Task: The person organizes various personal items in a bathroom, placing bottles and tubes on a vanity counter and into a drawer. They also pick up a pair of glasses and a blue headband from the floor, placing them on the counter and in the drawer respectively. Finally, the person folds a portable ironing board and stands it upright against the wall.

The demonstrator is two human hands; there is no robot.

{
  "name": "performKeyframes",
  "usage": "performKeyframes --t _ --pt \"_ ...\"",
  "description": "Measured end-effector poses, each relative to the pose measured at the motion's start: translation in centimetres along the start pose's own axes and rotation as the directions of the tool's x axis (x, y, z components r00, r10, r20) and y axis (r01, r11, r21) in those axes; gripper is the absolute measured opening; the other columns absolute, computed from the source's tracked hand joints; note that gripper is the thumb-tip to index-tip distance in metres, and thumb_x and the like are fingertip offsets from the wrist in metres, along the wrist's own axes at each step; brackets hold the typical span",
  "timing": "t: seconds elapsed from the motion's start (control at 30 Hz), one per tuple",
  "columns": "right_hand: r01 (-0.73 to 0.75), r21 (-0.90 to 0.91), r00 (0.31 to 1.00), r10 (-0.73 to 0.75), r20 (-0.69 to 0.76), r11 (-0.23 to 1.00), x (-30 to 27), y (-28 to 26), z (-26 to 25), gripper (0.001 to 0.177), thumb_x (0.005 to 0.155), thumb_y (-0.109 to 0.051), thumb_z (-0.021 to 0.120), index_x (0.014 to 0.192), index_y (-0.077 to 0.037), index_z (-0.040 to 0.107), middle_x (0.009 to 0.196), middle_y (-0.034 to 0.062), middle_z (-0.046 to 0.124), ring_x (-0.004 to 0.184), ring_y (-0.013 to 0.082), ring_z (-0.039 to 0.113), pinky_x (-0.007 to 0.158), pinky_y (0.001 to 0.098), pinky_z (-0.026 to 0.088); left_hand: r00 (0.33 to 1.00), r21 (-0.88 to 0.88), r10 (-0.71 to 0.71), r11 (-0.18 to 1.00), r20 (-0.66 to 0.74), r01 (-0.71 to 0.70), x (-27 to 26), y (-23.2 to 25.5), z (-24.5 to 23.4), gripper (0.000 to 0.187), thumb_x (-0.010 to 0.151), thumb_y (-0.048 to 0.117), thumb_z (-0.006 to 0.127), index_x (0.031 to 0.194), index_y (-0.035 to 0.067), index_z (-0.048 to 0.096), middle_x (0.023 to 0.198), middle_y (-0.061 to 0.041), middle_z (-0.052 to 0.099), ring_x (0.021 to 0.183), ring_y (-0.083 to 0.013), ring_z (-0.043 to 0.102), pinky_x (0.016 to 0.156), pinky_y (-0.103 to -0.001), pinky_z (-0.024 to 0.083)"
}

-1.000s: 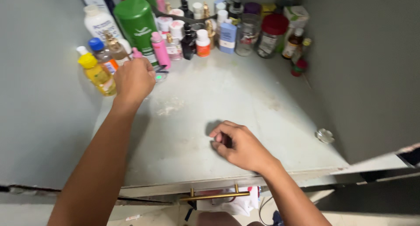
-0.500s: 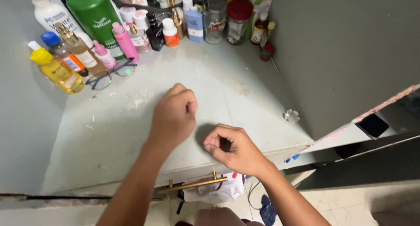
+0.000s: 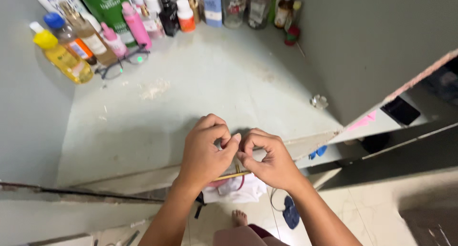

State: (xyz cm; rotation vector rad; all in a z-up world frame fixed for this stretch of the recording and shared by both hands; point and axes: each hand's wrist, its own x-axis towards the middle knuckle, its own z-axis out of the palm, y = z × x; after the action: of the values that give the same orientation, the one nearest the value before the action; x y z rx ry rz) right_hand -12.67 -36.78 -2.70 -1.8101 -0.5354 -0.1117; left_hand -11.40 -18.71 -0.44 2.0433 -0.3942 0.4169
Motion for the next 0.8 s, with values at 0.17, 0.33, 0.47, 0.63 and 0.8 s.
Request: performKeyframes --t 0.17,0.33,0.47,0.63,0.8 --pt "-0.025 0.032 1.0 0.025 -0.016 0.999 -2.9 -0.7 0.5 0.016 0.083 -0.002 0.077 0.074 -0.003 0.063 0.081 0.0037 0.066 0.078 0.0157 0.063 0.076 0.0303 0.051 0.997 -0.001 0.07 0.998 -0.025 -0.07 -2.6 -0.4 0.5 0.027 0.079 0.013 0.083 0.065 0.005 0.062 0.082 -0.005 0.062 0.079 -0.0231 0.06 0.067 -0.036 0.048" --pt "-0.057 0.068 0.998 0.056 0.016 0.996 -5.0 -0.3 -0.3 0.011 0.082 -0.002 0.079 0.076 -0.002 0.07 0.082 0.0037 0.066 0.078 0.0145 0.063 0.074 0.0296 0.051 0.998 -0.049 0.065 0.997 -0.027 -0.066 -4.8 0.6 1.8 0.022 0.078 0.012 0.082 0.068 0.003 0.065 0.083 -0.005 0.065 0.074 -0.0228 0.063 0.065 -0.035 0.05" --pt "-0.076 0.047 0.997 0.075 0.016 0.996 -6.2 -0.1 -2.0 0.007 0.08 -0.002 0.081 0.077 -0.002 0.074 0.081 0.0036 0.067 0.074 0.0127 0.063 0.067 0.0279 0.05 0.999 -0.072 0.037 0.997 -0.023 -0.039 -5.4 2.0 3.1 0.019 0.078 0.01 0.081 0.069 0.002 0.067 0.084 -0.006 0.067 0.074 -0.0219 0.065 0.065 -0.034 0.051" --pt "-0.077 0.067 0.997 0.075 0.037 0.995 -6.9 0.6 -5.7 0.007 0.079 -0.002 0.082 0.077 -0.002 0.075 0.083 0.0037 0.069 0.076 0.0122 0.063 0.069 0.0267 0.051 0.995 -0.082 -0.035 0.996 -0.091 0.028 -5.1 3.5 6.4 0.018 0.08 0.007 0.08 0.071 0.002 0.066 0.086 -0.006 0.069 0.069 -0.0191 0.064 0.061 -0.033 0.05" --pt "0.054 -0.067 0.999 -0.053 0.007 0.996 -6.9 1.5 -9.9 0.007 0.076 -0.002 0.08 0.074 -0.003 0.073 0.101 0.0047 0.075 0.093 0.0188 0.065 0.088 0.0343 0.05 0.984 -0.092 -0.064 0.995 -0.166 0.049 -5.0 5.1 9.8 0.025 0.084 -0.002 0.067 0.107 0.005 0.073 0.097 -0.007 0.07 0.072 -0.0173 0.065 0.065 -0.03 0.054"
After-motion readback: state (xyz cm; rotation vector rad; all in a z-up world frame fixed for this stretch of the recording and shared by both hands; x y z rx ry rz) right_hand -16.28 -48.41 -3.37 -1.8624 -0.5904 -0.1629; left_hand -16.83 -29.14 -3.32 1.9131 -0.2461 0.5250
